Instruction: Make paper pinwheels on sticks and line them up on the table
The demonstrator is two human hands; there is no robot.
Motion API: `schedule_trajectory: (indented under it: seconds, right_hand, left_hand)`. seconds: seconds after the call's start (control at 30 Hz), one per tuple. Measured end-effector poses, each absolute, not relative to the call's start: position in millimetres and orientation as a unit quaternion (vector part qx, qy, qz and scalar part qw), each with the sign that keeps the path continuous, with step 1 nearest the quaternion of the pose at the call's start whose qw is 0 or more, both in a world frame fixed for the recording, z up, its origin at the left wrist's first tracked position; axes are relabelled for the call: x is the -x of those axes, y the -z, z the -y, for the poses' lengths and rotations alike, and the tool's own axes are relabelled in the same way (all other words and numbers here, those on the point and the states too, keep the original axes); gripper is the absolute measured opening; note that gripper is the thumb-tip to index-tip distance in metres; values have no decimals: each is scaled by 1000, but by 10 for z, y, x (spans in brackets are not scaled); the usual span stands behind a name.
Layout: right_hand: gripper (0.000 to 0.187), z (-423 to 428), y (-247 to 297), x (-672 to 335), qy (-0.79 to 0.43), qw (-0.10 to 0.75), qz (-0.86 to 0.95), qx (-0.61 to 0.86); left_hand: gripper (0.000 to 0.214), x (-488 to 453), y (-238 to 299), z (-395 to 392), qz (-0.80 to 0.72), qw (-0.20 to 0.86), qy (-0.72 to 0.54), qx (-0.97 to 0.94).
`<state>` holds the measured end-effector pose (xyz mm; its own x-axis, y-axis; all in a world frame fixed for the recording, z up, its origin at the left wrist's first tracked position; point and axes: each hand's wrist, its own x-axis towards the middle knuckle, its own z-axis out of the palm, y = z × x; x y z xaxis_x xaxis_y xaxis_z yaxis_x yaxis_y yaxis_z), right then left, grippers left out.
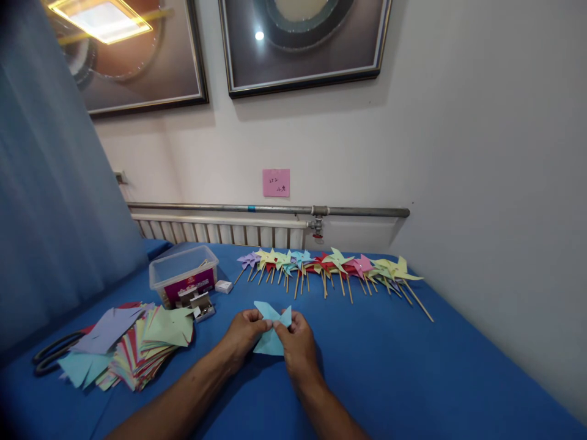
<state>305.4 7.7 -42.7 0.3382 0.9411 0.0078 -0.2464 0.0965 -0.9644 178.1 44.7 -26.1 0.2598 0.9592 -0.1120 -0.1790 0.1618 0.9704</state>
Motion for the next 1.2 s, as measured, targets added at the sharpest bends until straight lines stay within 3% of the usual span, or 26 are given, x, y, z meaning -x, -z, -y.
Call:
schedule_trajectory:
  seconds: [0.8,1.2]
  right_hand:
    - [42,-98,424,-3095,-439,645,358,512]
    - [41,-119,474,-3107,-401,627,384,546]
  left_hand:
    - [47,-1782,231,-440,-416,643,-437,-472]
    - [42,-1774,307,-487,-435,605,-427,-512]
